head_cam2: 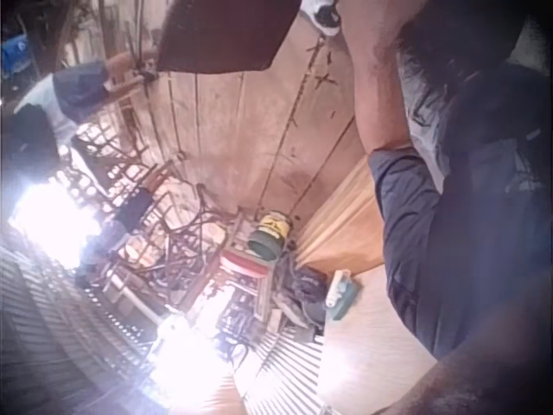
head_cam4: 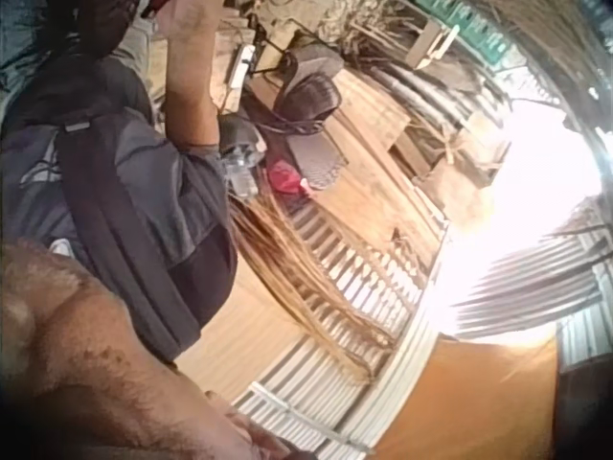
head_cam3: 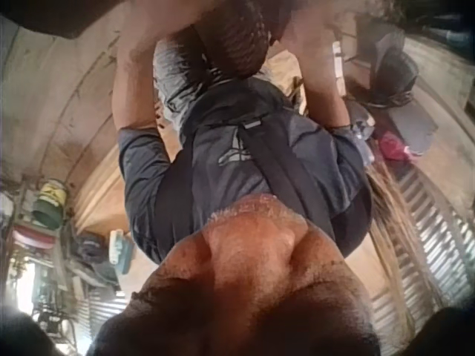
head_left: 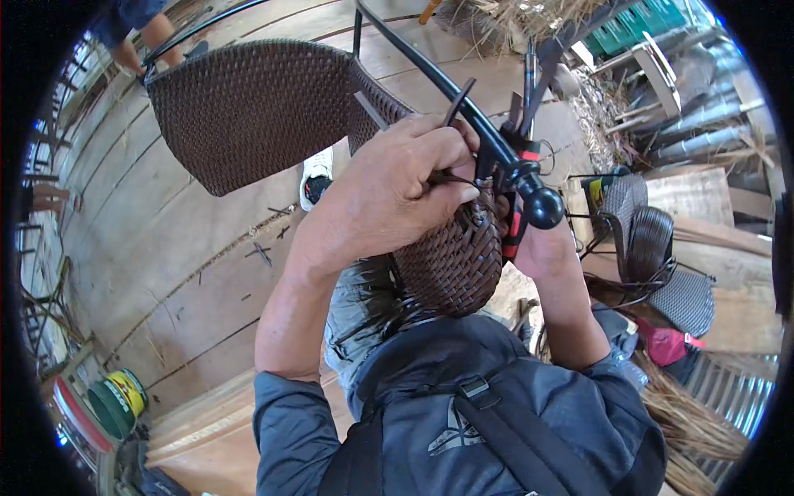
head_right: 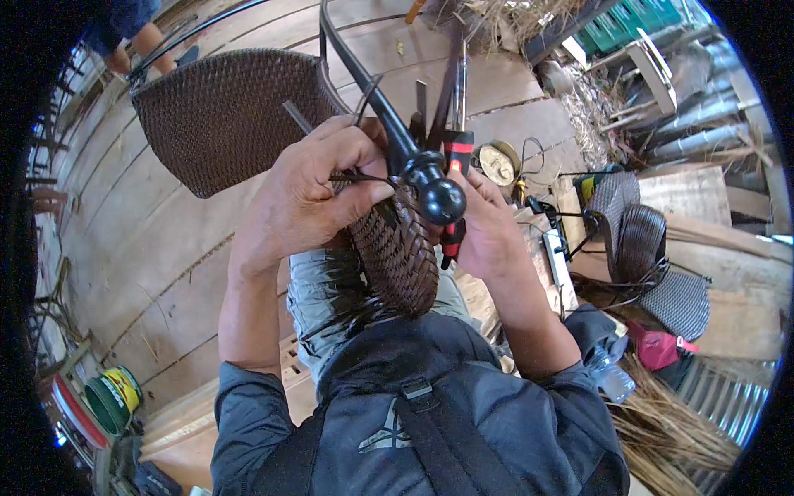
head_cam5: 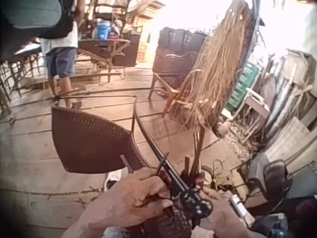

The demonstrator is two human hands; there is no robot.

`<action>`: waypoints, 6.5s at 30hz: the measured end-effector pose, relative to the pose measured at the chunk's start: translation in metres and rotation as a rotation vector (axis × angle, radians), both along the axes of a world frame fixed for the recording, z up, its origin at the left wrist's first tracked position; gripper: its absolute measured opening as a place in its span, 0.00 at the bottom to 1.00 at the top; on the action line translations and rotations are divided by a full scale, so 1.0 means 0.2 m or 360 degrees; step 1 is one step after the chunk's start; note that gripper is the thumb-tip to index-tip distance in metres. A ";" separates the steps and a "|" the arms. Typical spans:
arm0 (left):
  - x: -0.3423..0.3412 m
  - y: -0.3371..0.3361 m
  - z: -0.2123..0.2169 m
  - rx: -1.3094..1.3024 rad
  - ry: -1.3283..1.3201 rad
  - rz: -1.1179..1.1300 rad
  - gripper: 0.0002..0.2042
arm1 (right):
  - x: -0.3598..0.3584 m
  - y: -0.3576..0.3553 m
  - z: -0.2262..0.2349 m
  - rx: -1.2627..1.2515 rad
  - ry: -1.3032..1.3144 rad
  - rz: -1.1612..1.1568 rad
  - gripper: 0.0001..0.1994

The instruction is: Repairing a woven chair seat by melting or securing the plastic rattan strands with a soldering-like tool.

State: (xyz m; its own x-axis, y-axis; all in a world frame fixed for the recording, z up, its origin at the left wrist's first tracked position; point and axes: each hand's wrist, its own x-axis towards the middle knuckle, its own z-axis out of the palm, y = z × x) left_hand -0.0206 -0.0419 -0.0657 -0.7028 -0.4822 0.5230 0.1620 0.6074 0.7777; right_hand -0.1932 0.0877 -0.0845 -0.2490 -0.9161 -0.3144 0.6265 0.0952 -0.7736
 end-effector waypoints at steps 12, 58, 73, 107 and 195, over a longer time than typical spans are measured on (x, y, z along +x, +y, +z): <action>0.04 0.00 0.03 0.0092 -0.0170 -0.0018 0.08 | 0.12 -0.05 0.13 0.0010 0.0647 0.0059 0.15; 0.01 0.01 -0.01 -0.0007 -0.0060 0.0035 0.08 | -0.06 0.35 0.81 0.0439 0.3302 0.0726 0.16; 0.01 0.02 0.01 0.0036 -0.0091 0.0019 0.09 | -0.02 0.35 0.80 0.0471 0.3291 0.0752 0.16; 0.03 0.01 -0.01 0.0012 -0.0126 0.0043 0.08 | 0.14 0.26 0.94 0.0728 0.3882 0.0982 0.18; 0.00 0.02 0.03 0.0003 -0.0132 0.0023 0.08 | 0.12 0.33 1.00 0.0431 0.4285 0.0838 0.16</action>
